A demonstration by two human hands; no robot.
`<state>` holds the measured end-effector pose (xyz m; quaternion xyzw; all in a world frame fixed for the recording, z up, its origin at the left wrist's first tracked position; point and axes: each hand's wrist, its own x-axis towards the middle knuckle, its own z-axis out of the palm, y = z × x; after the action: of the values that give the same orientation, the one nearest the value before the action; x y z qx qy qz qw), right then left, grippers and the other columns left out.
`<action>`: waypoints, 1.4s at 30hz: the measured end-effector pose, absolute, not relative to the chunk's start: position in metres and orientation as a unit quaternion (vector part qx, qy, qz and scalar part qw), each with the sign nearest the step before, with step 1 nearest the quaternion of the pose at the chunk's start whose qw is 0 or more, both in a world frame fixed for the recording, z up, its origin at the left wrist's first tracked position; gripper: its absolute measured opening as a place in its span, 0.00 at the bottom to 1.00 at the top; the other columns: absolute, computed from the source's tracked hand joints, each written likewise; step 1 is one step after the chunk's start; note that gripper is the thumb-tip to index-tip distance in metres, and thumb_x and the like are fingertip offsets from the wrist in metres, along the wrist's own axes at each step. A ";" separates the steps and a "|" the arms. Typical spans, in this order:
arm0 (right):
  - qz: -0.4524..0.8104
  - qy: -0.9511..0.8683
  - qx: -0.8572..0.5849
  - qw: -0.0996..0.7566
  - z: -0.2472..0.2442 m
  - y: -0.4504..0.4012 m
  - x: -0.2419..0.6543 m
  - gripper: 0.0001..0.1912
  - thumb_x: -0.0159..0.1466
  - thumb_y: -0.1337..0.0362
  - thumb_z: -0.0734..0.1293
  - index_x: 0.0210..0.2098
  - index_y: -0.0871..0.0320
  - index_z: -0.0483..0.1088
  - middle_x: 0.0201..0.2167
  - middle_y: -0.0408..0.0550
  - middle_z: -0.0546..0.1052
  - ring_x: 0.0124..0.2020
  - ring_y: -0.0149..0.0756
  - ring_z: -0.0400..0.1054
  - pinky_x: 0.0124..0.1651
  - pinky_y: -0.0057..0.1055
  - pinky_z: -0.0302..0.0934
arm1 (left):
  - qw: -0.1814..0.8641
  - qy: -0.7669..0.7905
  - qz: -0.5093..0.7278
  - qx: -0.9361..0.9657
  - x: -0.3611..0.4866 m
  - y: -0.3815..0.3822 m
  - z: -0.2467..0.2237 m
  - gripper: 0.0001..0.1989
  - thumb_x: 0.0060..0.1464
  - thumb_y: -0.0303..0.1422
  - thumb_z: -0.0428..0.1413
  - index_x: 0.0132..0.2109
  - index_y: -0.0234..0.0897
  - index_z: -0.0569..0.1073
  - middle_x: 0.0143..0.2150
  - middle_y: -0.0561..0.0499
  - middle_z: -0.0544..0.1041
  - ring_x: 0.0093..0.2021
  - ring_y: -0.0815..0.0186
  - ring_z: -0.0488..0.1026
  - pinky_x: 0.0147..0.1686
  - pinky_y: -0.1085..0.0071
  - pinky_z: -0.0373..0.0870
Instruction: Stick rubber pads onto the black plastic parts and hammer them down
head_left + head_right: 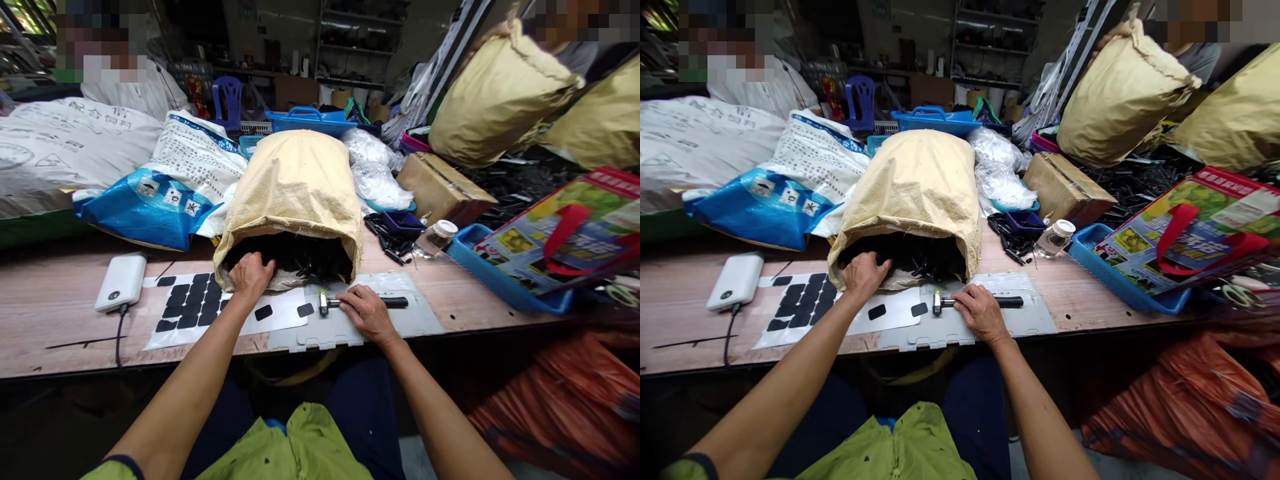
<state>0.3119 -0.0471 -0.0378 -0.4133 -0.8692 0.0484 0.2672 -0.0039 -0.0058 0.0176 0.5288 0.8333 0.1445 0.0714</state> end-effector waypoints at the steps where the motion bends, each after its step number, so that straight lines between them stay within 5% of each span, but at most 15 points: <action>1: 0.050 -0.869 -0.414 0.267 -0.038 -0.047 0.312 0.11 0.70 0.62 0.65 0.49 0.54 0.77 0.38 0.49 0.74 0.41 0.39 0.66 0.46 0.37 0.63 | 0.074 0.835 0.135 0.528 -0.004 -0.004 0.017 0.17 0.57 0.46 0.56 0.44 0.39 0.81 0.45 0.40 0.81 0.46 0.46 0.77 0.39 0.60 0.69; 12: 0.062 -0.866 -0.410 0.280 -0.037 -0.048 0.311 0.11 0.69 0.62 0.66 0.49 0.53 0.76 0.39 0.49 0.74 0.42 0.40 0.66 0.47 0.38 0.63 | 0.140 0.600 0.219 0.756 0.007 -0.093 -0.011 0.08 0.59 0.39 0.60 0.40 0.39 0.76 0.38 0.49 0.77 0.42 0.58 0.70 0.44 0.64 0.65; 22: 0.052 -0.872 -0.408 0.266 -0.029 -0.050 0.311 0.12 0.72 0.62 0.63 0.49 0.53 0.76 0.38 0.50 0.74 0.41 0.40 0.67 0.46 0.38 0.65 | 0.232 0.605 0.285 0.706 0.005 -0.091 -0.034 0.11 0.51 0.39 0.68 0.41 0.44 0.81 0.39 0.52 0.78 0.45 0.58 0.68 0.46 0.63 0.63; 29: 0.120 -0.825 -0.423 0.353 0.001 -0.079 0.264 0.16 0.73 0.62 0.60 0.56 0.51 0.73 0.41 0.50 0.76 0.44 0.39 0.71 0.48 0.35 0.68 | 0.249 0.613 0.281 0.695 0.007 -0.092 -0.028 0.11 0.48 0.38 0.70 0.39 0.44 0.81 0.38 0.52 0.77 0.45 0.58 0.68 0.46 0.63 0.63; 42: 0.055 -0.867 -0.410 0.276 -0.004 -0.102 0.229 0.21 0.71 0.70 0.61 0.57 0.46 0.74 0.34 0.48 0.73 0.38 0.36 0.68 0.39 0.29 0.63 | 0.259 0.619 0.281 0.686 0.009 -0.093 -0.023 0.08 0.48 0.37 0.70 0.36 0.44 0.82 0.37 0.52 0.77 0.44 0.59 0.67 0.44 0.64 0.62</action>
<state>0.2286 -0.1015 -0.0044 -0.4103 -0.8674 0.0551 0.2761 0.0090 -0.0926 -0.0225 0.6861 0.6190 0.2814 0.2586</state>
